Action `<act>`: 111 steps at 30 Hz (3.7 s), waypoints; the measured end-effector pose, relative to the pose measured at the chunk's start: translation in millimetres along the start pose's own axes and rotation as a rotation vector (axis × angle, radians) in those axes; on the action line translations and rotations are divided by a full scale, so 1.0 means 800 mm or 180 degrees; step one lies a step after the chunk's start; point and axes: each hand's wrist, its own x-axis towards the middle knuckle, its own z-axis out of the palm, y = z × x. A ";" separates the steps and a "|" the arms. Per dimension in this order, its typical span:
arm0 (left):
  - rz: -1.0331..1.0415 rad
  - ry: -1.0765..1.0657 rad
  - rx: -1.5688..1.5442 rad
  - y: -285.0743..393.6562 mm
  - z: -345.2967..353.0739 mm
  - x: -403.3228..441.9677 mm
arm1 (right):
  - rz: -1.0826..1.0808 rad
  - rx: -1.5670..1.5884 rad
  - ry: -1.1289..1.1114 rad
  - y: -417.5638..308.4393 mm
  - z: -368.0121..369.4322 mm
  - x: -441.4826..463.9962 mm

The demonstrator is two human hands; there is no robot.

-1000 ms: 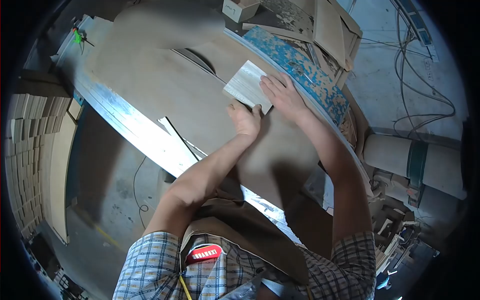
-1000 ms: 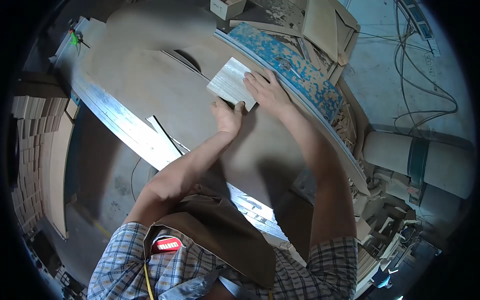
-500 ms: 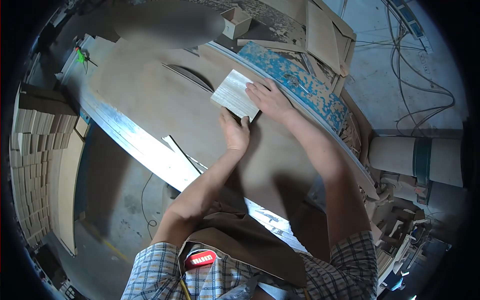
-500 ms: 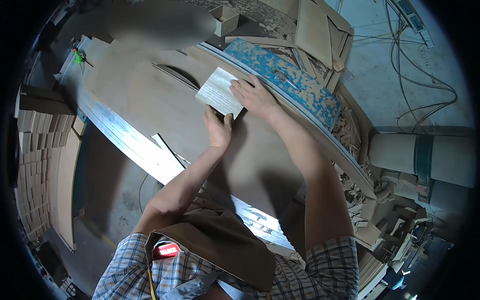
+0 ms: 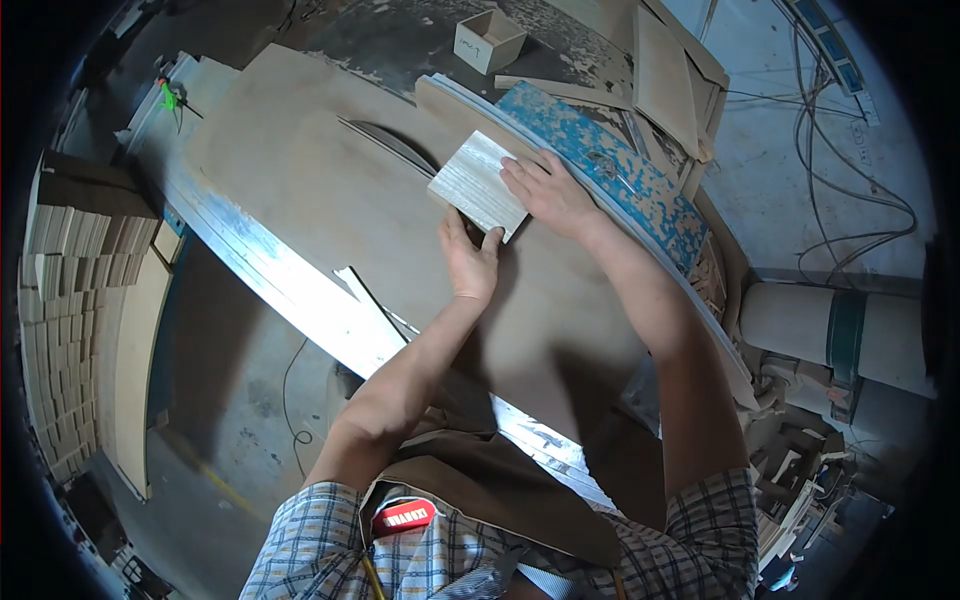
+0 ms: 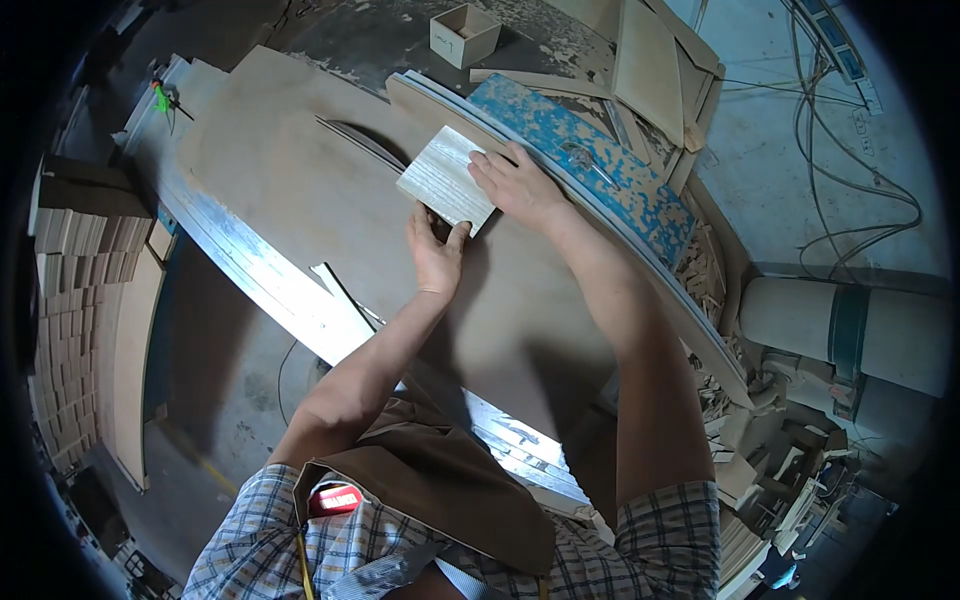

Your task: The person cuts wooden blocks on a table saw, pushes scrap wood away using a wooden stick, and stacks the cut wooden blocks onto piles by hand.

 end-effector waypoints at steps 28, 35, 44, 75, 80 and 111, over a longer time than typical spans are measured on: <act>-0.0246 -0.0667 0.0074 -0.026 -0.171 0.112 | 0.0025 -0.0088 -0.0159 0.006 0.009 0.135; -0.0203 -0.0289 0.0075 -0.090 -0.305 0.139 | 0.0069 0.0092 -0.0245 0.011 0.007 0.167; -0.0295 -0.0235 -0.0021 -0.087 -0.329 0.137 | 0.0092 0.0204 -0.0158 0.011 0.013 0.227; -0.1615 0.0940 -0.0763 -0.109 -0.495 0.322 | -0.0243 0.1859 -0.0278 -0.221 -0.114 0.638; -0.1924 0.0818 -0.0688 -0.113 -0.504 0.322 | 0.1323 0.3778 -0.1258 -0.219 -0.108 0.653; -0.0797 0.1352 -0.1770 0.098 -1.158 0.373 | 0.1473 0.6462 -0.1342 -0.370 -0.216 0.427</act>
